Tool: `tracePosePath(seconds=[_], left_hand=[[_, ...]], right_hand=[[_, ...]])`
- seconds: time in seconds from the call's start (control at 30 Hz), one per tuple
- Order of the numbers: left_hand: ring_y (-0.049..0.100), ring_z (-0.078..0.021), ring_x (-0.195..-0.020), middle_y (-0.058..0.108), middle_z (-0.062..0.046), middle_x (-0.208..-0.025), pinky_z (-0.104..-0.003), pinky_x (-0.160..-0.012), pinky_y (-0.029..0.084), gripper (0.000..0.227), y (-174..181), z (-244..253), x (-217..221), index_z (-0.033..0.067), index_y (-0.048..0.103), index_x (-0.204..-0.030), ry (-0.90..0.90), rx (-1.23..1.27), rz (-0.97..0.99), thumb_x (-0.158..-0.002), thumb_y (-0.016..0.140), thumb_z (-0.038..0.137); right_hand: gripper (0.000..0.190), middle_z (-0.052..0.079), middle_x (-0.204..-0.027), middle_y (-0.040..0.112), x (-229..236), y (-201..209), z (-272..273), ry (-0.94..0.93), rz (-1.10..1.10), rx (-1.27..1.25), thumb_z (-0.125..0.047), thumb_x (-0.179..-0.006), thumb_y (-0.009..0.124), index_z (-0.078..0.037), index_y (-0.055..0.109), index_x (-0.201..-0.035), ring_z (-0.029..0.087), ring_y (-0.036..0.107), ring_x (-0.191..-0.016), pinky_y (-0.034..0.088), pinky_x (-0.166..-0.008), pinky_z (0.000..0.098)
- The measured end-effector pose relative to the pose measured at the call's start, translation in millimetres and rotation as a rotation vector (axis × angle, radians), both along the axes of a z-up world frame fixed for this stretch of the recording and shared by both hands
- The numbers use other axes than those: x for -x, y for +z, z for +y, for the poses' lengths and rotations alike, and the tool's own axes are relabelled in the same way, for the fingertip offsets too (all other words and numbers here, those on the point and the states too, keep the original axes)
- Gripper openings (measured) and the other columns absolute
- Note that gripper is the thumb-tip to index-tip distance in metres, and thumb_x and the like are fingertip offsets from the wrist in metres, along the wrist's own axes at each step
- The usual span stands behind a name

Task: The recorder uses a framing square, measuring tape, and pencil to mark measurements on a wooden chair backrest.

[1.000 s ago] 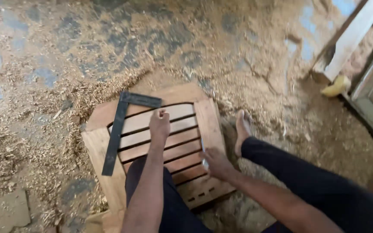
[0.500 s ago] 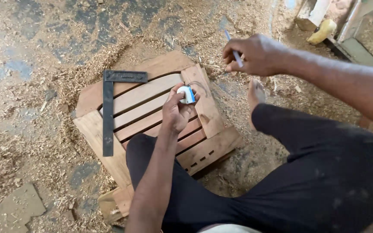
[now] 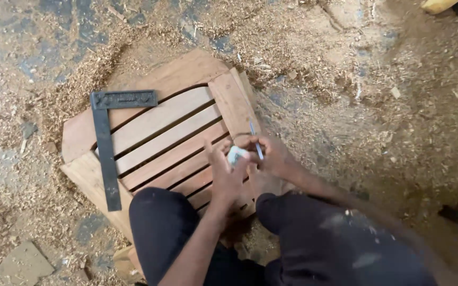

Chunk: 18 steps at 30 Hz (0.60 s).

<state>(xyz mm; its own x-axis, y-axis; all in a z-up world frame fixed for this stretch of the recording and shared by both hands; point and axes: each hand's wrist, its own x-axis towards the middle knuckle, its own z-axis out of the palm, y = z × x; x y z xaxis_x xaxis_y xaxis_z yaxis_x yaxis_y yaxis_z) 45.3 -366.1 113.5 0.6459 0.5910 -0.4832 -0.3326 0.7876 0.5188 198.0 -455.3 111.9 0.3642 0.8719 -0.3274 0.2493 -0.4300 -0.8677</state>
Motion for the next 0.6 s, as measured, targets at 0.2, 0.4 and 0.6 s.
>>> tracePosePath(seconds=[0.2,0.4,0.6], left_hand=[[0.050,-0.0518,-0.126,0.049,-0.032,-0.144,-0.060,-0.102,0.046,0.101,10,65,-27,-0.0027,0.031,-0.153,-0.823,-1.520,0.473,-0.080,0.085,0.044],[0.060,-0.0394,-0.114,0.064,-0.016,-0.125,-0.052,-0.097,0.049,0.098,17,144,-112,0.0109,0.035,-0.154,-1.404,-1.323,0.508,-0.076,0.084,0.046],[0.059,-0.0219,-0.109,0.067,-0.005,-0.112,-0.037,-0.090,0.056,0.017,-40,261,-195,0.0337,0.079,-0.108,-1.355,-2.100,0.712,-0.092,0.074,0.037]], right_hand=[[0.034,0.008,-0.101,0.076,11,-36,2,-0.156,0.313,-0.016,-0.022,-0.091,0.078,-0.001,0.068,-0.116,0.010,0.072,-0.090,0.059,-0.080,0.0274],[0.029,0.007,-0.105,0.070,-24,-47,31,-0.408,0.609,-0.207,-0.010,-0.094,0.074,0.001,0.061,-0.118,0.010,0.069,-0.095,0.060,-0.080,0.0243],[0.026,0.002,-0.091,0.063,-38,-76,11,-0.571,0.246,0.046,-0.017,-0.099,0.070,-0.001,0.065,-0.119,0.009,0.057,-0.071,0.051,-0.055,0.0234]])
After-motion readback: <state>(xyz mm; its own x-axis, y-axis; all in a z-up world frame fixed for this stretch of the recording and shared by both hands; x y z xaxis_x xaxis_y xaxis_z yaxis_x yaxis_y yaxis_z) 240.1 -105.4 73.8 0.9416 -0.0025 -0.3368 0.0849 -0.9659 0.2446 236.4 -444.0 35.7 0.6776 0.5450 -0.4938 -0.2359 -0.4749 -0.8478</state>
